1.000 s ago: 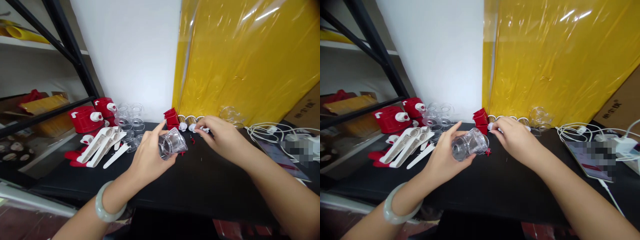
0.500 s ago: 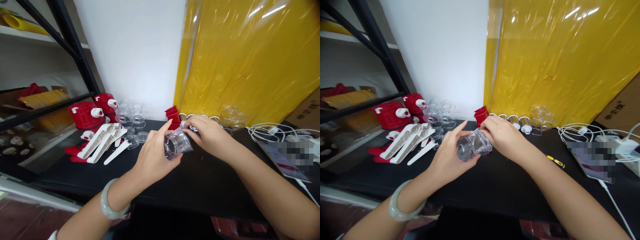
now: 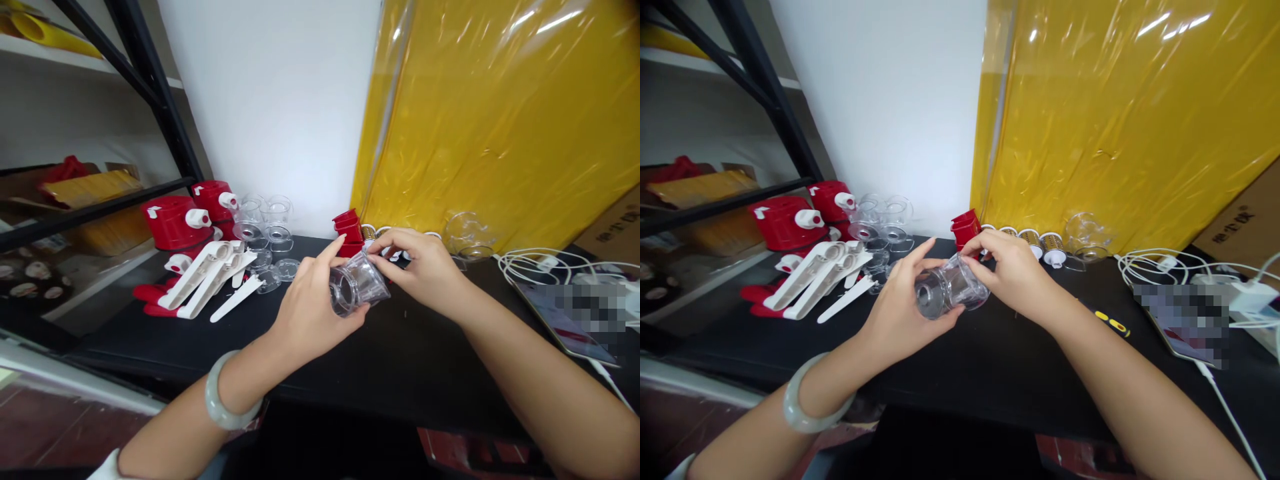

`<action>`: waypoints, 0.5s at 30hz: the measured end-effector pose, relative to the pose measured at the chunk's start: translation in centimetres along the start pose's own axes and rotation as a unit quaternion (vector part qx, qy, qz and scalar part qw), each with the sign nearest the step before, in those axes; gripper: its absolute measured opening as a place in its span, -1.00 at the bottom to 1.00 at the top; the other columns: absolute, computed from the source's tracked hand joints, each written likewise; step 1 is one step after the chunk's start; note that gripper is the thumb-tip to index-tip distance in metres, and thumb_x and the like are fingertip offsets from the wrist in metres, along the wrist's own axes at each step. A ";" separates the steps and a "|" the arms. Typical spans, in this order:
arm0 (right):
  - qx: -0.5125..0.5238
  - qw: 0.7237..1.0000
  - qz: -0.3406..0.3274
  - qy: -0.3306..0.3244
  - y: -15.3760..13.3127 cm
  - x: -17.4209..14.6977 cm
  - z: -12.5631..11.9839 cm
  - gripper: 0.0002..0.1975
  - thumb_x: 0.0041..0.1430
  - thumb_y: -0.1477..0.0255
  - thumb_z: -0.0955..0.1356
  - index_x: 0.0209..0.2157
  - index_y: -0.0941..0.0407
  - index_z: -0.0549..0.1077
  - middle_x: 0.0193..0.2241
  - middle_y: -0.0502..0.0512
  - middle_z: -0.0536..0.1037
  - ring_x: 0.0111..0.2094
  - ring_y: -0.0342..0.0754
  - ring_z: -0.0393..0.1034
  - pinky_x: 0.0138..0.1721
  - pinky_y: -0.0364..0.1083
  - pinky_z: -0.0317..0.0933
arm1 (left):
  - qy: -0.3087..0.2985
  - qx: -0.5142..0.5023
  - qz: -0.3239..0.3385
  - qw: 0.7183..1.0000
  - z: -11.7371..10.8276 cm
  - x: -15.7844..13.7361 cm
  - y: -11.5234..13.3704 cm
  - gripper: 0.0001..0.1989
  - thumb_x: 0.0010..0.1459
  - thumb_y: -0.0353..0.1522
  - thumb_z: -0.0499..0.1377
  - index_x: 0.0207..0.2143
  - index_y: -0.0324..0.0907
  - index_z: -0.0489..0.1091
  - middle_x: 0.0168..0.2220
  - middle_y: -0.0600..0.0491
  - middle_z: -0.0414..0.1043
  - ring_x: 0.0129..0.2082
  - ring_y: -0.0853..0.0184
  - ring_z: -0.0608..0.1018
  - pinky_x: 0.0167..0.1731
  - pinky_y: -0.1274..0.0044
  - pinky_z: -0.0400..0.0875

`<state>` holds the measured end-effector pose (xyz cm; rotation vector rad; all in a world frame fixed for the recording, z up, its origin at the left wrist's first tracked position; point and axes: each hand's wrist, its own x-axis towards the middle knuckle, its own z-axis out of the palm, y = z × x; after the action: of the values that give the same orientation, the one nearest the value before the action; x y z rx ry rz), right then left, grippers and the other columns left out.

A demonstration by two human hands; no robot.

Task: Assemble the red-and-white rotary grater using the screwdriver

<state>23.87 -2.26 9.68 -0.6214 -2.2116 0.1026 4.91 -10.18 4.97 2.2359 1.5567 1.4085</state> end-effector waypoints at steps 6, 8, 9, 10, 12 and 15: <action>-0.013 0.999 -0.020 0.021 -0.4 -0.8 0.2 -0.81 0.28 0.44 0.35 -0.13 0.08 0.59 -0.16 0.14 0.66 -0.15 0.00 0.56 -0.06 0.01 0.42 | 0.016 -0.022 -0.003 1.000 0.1 -0.2 -0.2 -0.01 -0.04 -0.32 0.39 0.36 -0.07 -0.06 0.02 -0.08 0.48 0.03 0.05 0.49 -0.01 0.22 0.40; -0.011 0.999 -0.030 0.006 -0.6 -1.1 0.2 -0.75 0.31 0.44 0.32 -0.05 0.07 0.58 -0.08 0.15 0.64 -0.07 0.02 0.56 0.03 0.04 0.41 | 0.021 -0.035 -0.014 0.999 0.2 -0.2 -0.2 -0.01 -0.03 -0.32 0.39 0.36 -0.07 -0.07 0.02 -0.08 0.48 0.01 0.05 0.51 0.01 0.21 0.40; -0.006 0.999 -0.033 -0.008 -0.7 -1.2 0.1 -0.73 0.33 0.44 0.30 -0.02 0.06 0.58 -0.04 0.15 0.63 -0.03 0.02 0.55 0.06 0.05 0.40 | 0.026 -0.044 -0.021 0.998 0.3 -0.3 -0.1 -0.01 -0.03 -0.31 0.39 0.36 -0.07 -0.07 0.01 -0.09 0.48 0.01 0.05 0.52 0.01 0.20 0.41; 0.003 0.999 -0.034 -0.026 -0.8 -1.3 0.0 -0.70 0.35 0.45 0.28 0.01 0.06 0.56 0.00 0.14 0.62 0.01 0.02 0.53 0.10 0.05 0.38 | 0.029 -0.054 -0.027 0.998 0.3 -0.4 -0.1 0.00 -0.03 -0.31 0.40 0.36 -0.08 -0.07 0.00 -0.09 0.48 0.01 0.05 0.52 0.02 0.20 0.41; 0.022 0.998 -0.030 -0.057 -1.0 -1.4 -0.3 -0.67 0.38 0.44 0.25 0.07 0.05 0.53 0.06 0.13 0.58 0.08 0.02 0.49 0.15 0.07 0.35 | 0.037 -0.076 -0.036 0.996 0.4 -0.5 0.1 0.01 -0.03 -0.28 0.41 0.36 -0.09 -0.09 -0.02 -0.10 0.48 0.00 0.06 0.54 0.03 0.19 0.41; 0.025 0.996 -0.025 -0.077 -1.3 -1.5 -0.7 -0.63 0.40 0.40 0.22 0.13 0.04 0.49 0.11 0.13 0.54 0.14 0.05 0.43 0.19 0.11 0.31 | 0.046 -0.097 -0.041 0.993 0.5 -0.7 0.3 0.03 -0.04 -0.25 0.42 0.36 -0.10 -0.10 -0.03 -0.09 0.47 -0.01 0.07 0.56 0.04 0.19 0.42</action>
<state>24.63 -4.16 9.46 -0.5449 -2.3645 0.1855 5.44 -10.71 4.41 2.0006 1.4488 1.5857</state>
